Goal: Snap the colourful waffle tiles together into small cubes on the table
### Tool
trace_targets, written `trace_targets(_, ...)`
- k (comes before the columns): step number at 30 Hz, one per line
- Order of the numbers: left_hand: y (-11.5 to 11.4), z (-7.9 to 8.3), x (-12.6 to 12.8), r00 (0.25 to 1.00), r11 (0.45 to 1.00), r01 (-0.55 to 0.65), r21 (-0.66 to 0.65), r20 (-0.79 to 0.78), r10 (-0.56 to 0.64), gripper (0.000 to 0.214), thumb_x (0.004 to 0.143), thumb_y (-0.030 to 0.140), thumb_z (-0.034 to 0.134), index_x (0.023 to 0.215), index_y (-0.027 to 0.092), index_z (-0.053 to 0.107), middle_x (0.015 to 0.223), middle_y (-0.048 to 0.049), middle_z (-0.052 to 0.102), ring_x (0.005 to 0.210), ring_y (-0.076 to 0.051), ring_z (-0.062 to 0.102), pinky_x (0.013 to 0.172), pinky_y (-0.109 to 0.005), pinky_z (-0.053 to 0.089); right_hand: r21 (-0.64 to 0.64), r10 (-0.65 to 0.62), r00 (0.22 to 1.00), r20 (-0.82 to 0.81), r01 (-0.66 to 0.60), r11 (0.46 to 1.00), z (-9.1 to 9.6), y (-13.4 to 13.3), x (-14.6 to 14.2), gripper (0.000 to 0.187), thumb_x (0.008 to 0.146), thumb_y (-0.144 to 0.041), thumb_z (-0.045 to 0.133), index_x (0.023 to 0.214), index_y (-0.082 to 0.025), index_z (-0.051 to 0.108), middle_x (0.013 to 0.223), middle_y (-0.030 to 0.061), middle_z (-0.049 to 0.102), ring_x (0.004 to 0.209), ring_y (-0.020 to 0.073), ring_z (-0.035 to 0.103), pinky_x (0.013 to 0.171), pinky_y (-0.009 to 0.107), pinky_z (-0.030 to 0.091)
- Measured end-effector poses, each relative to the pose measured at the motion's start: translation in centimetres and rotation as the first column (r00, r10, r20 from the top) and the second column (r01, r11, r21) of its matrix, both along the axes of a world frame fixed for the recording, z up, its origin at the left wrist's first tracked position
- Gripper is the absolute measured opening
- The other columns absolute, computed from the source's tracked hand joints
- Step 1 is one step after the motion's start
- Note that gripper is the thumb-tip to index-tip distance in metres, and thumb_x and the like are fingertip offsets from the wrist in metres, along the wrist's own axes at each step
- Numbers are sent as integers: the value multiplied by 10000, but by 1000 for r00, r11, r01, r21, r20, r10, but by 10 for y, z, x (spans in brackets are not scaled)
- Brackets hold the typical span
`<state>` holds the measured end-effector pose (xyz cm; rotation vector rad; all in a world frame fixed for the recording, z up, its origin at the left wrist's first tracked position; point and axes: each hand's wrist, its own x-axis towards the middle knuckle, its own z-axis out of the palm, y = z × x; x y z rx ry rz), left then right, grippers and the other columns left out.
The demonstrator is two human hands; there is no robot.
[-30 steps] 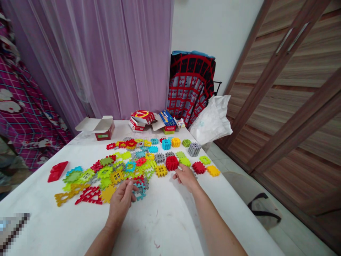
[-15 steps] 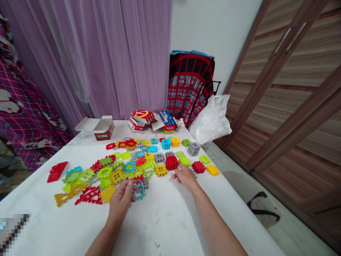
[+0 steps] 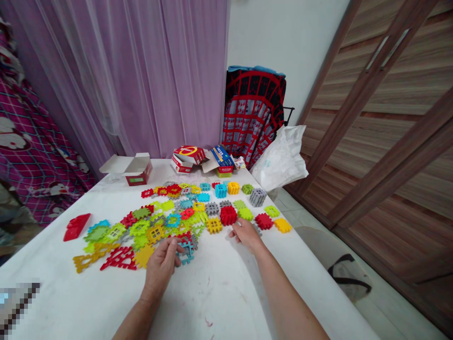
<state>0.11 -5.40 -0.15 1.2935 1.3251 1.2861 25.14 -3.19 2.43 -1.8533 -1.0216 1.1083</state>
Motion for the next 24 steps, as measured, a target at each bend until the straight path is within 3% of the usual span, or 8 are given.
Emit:
trace_targets(4, -1, 3, 1, 1000, 1000, -8, -5, 7, 8, 506, 718, 689, 541, 791, 193, 609, 625, 11, 632, 394, -91, 481, 310, -190, 338, 7, 1, 1000, 4, -1, 1000, 1, -1, 2, 320, 787, -131, 446, 1079, -151, 577, 533, -51, 614, 330, 55, 410, 374, 168, 257)
trace_targets(8, -1, 3, 2, 1000, 1000, -13, -20, 22, 14, 516, 707, 689, 546, 812, 188, 609, 638, 13, 632, 393, -89, 481, 310, -191, 333, 49, -46, 999, 23, 45, 998, 8, 2, 9, 538, 790, -146, 436, 1327, -125, 437, 534, -62, 608, 340, 71, 422, 386, 176, 296)
trace_targets(12, -1, 2, 2, 999, 1000, -15, -26, 40, 16, 539, 687, 707, 555, 807, 184, 608, 630, 16, 627, 391, -88, 484, 300, -187, 328, 64, -57, 998, -19, 58, 996, 18, 10, 15, 596, 782, -143, 432, 1374, -94, 392, 469, -82, 549, 329, 78, 371, 366, 180, 263)
trace_targets(17, -1, 2, 2, 998, 1000, -18, -22, 60, 19, 529, 695, 697, 568, 809, 183, 615, 622, 20, 625, 385, -80, 476, 301, -179, 326, 47, -32, 996, -81, 36, 998, 22, 19, 14, 512, 773, -145, 440, 1281, -86, 467, 429, -94, 492, 311, 66, 305, 348, 179, 193)
trace_targets(24, -1, 0, 1, 1000, 1000, -20, -21, 24, 20, 518, 709, 693, 553, 798, 188, 628, 609, 19, 625, 389, -87, 477, 312, -187, 323, 33, 11, 996, -85, -8, 999, 16, 19, 11, 164, 756, -131, 436, 857, -166, 560, 446, -93, 487, 303, 43, 274, 347, 175, 159)
